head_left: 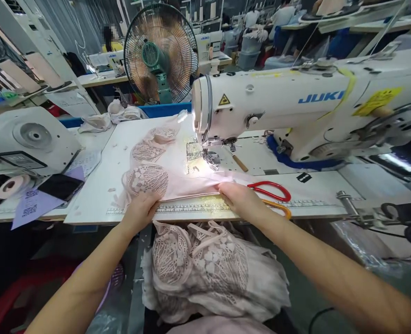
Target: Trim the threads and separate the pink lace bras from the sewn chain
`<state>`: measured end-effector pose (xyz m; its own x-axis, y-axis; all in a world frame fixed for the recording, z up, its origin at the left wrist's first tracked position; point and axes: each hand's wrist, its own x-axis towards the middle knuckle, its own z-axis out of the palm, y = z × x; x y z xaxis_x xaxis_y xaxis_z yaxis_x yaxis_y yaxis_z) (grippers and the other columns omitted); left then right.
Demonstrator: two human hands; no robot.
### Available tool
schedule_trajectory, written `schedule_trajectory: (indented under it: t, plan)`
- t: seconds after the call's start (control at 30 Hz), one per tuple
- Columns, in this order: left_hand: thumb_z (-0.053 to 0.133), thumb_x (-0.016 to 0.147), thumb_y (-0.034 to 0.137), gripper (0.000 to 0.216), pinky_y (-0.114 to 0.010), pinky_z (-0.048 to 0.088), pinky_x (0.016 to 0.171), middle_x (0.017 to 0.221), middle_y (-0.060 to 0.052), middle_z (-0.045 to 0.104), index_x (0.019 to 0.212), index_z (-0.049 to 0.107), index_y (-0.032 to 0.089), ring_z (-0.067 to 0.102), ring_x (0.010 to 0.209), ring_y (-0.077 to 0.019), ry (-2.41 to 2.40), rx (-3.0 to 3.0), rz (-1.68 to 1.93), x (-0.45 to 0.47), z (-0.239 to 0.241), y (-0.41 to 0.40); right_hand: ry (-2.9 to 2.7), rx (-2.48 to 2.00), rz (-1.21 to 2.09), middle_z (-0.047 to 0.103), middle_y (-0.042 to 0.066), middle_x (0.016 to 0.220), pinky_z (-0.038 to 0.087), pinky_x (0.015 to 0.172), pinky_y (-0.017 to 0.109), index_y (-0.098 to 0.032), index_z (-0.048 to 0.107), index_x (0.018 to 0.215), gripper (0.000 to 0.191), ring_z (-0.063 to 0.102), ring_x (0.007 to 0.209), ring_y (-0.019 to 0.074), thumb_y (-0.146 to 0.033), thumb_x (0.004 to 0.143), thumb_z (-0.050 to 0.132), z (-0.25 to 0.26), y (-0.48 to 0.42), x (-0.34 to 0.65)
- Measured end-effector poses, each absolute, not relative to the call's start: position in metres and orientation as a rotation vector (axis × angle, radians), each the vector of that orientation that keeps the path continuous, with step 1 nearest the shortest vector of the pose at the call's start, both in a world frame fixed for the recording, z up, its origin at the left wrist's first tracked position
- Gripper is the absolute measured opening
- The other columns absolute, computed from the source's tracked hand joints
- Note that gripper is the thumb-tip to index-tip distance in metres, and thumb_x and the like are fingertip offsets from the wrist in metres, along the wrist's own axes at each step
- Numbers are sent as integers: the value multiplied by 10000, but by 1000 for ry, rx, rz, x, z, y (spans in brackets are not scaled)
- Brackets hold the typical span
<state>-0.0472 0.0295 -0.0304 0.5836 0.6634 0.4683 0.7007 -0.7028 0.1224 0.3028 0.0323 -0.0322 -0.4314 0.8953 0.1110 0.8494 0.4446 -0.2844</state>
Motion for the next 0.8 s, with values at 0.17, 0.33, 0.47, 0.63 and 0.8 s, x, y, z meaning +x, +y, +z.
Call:
schedule_trajectory:
  t: [0.17,0.33,0.47,0.63,0.8]
  plan:
    - [441,949,223,256,-384,583,855,1039,-105,781,925,695,232,719,953,-255,-1381,-2839,-648,-43,-23,26,-2434,-1490,280,731,156,1192,548,953,401,-163,668,1023,260,679,1129,312,-3,894,510,-32,28,309]
    - [442,977,370,251,-305,566,687,926,-20,766,1009,664,257,722,839,-230,-1800,-2801,-532,-25,-6,21,-2416,-1463,254,750,155,1157,586,925,414,-159,685,1016,299,712,1083,307,23,874,496,-29,22,318]
    - [455,982,461,293,-293,559,692,872,-1,737,923,643,245,714,825,-223,-1952,-2801,-468,-15,3,18,-2406,-1430,221,751,164,1176,600,928,424,-143,690,1069,289,717,1093,312,-2,894,508,-33,17,326]
    - [389,986,422,337,-346,570,776,943,-59,739,957,659,223,701,885,-248,-1781,-2890,-426,-19,2,21,-2401,-1413,206,754,173,1175,610,918,406,-129,698,1078,296,721,1099,311,-1,893,506,-36,17,331]
    - [424,957,271,332,-472,558,920,1105,-122,739,1060,735,212,672,1006,-287,-1431,-2951,-423,-32,-11,30,-2415,-1412,215,761,169,1145,623,866,415,-137,700,1053,297,732,1062,316,5,894,494,-31,19,331]
